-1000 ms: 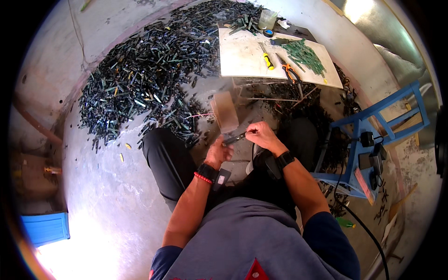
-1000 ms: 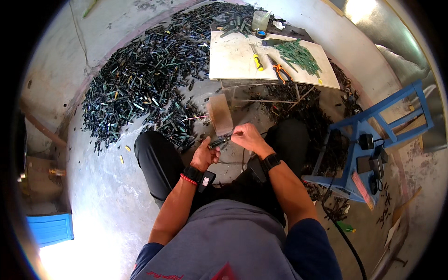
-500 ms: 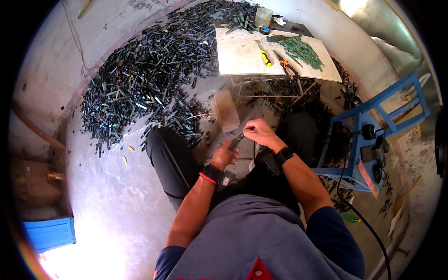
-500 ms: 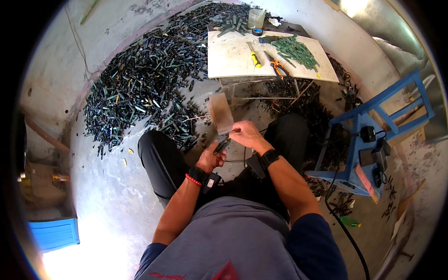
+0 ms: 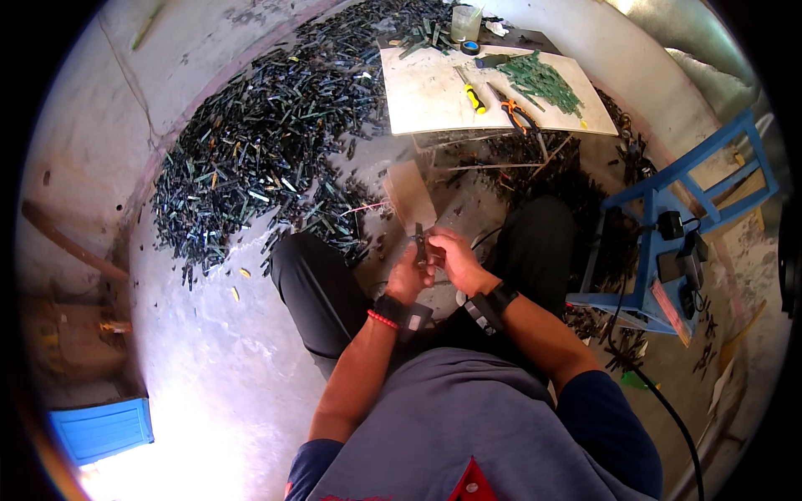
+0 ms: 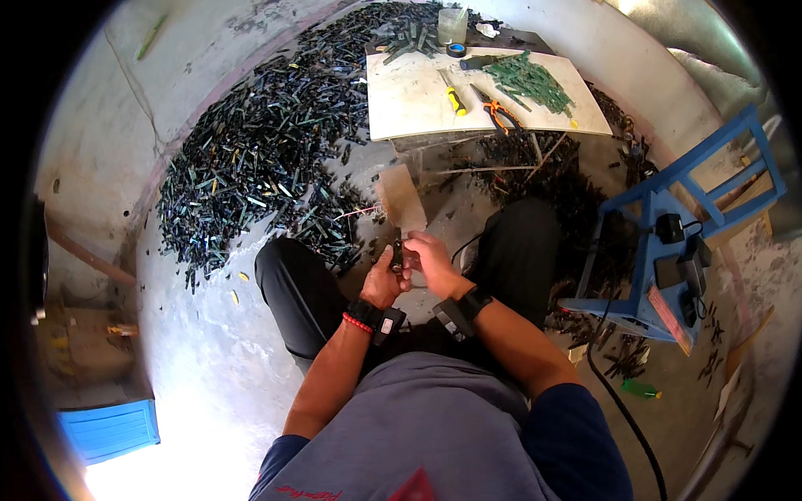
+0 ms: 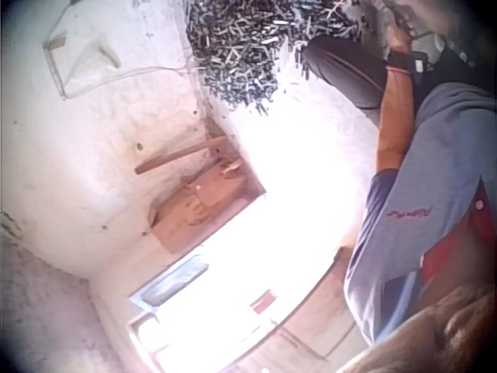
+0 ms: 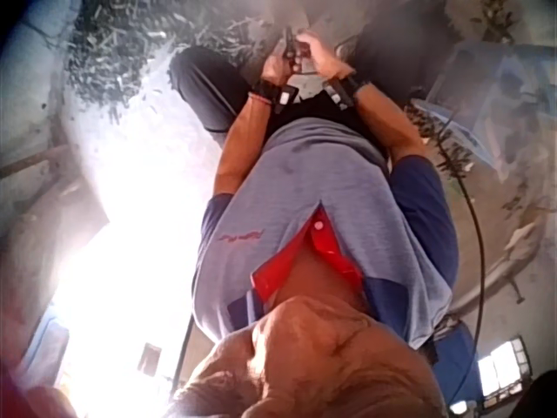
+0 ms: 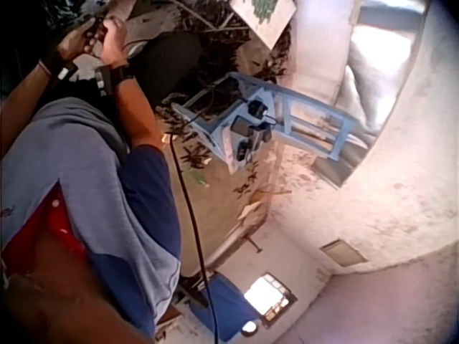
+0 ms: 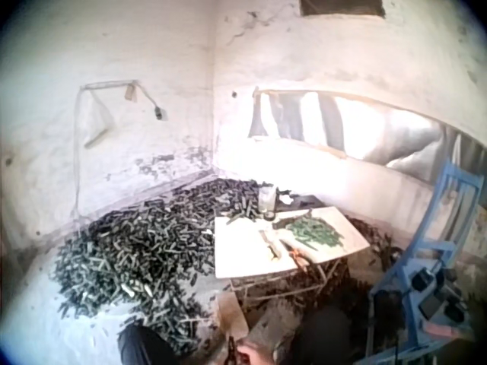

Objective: The person sits on the floor and uses pliers to cut green plastic strips into smaller pieces. They repeatedly pick up strips, cut them, and place the resulting pieces onto a white board. The person also uses a brush to sweep debris from the board into a container.

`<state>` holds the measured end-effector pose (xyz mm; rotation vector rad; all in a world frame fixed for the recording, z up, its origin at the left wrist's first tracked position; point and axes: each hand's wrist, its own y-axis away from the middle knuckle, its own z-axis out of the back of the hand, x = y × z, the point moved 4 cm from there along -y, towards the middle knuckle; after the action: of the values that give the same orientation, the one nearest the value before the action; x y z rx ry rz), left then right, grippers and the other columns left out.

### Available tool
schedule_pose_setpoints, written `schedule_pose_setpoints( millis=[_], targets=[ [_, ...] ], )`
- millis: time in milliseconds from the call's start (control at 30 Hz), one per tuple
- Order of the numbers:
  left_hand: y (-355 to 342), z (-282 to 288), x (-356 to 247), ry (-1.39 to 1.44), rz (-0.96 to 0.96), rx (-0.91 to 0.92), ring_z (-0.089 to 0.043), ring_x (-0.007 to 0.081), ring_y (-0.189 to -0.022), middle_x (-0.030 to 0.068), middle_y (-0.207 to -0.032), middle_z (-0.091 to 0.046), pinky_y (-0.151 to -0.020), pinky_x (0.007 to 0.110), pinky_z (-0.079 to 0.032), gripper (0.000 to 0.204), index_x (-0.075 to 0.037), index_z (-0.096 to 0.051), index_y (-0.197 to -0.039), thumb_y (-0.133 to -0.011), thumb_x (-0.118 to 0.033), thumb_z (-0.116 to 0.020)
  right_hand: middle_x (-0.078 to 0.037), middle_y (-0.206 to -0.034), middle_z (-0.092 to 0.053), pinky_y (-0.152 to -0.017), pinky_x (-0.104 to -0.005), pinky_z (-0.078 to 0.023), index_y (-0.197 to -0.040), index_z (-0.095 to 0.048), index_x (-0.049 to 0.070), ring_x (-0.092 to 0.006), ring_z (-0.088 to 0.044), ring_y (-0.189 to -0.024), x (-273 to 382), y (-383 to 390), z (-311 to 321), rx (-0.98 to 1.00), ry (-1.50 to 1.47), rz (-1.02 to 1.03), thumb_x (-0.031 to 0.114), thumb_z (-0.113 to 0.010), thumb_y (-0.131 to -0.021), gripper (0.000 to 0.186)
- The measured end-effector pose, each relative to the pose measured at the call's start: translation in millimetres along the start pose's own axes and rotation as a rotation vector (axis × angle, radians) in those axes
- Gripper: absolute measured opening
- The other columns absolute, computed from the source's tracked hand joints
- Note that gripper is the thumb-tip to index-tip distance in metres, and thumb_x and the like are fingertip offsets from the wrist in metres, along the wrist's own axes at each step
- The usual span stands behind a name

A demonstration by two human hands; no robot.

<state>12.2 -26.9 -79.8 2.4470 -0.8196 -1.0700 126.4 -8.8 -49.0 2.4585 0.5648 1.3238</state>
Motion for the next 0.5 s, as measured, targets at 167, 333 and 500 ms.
schedule_pose_setpoints(
  millis=[167,333,500],
  targets=[
    [-0.5,-1.5,0.6,-0.186,-0.005,0.097,-0.045,0.0139,-0.056,0.0026,-0.070,-0.051,-0.049,0.027,-0.036,0.046,-0.009,-0.054,-0.086,-0.095,-0.050,-0.036,-0.003,-0.058,-0.048,-0.044,-0.0291,-0.039,-0.087,-0.058,0.003,-0.0152,-0.047,-0.047,-9.1,0.1,-3.8,0.039,-0.059,-0.100,0.017,-0.052,-0.086,0.014],
    [5.0,-8.5,-2.2,-0.238,-0.039,0.101,-0.045,0.0135,-0.056,0.0036,-0.069,-0.051,-0.050,0.026,-0.036,0.055,-0.008,-0.054,-0.084,-0.092,-0.059,-0.035,-0.001,-0.061,-0.048,-0.037,-0.0311,-0.039,-0.098,-0.056,0.006,-0.0131,-0.045,-0.048,5.2,9.2,-16.4,0.099,-0.075,-0.119,0.015,-0.048,-0.089,0.015],
    [6.3,-11.1,-2.9,-0.241,-0.045,0.074,-0.045,0.0140,-0.056,0.0034,-0.069,-0.052,-0.050,0.026,-0.036,0.058,-0.007,-0.055,-0.083,-0.091,-0.061,-0.035,0.001,-0.059,-0.046,-0.036,-0.0310,-0.038,-0.099,-0.056,0.008,-0.0117,-0.044,-0.046,6.3,11.4,-19.0,0.106,-0.102,-0.120,0.016,-0.048,-0.090,0.015]
  ],
)
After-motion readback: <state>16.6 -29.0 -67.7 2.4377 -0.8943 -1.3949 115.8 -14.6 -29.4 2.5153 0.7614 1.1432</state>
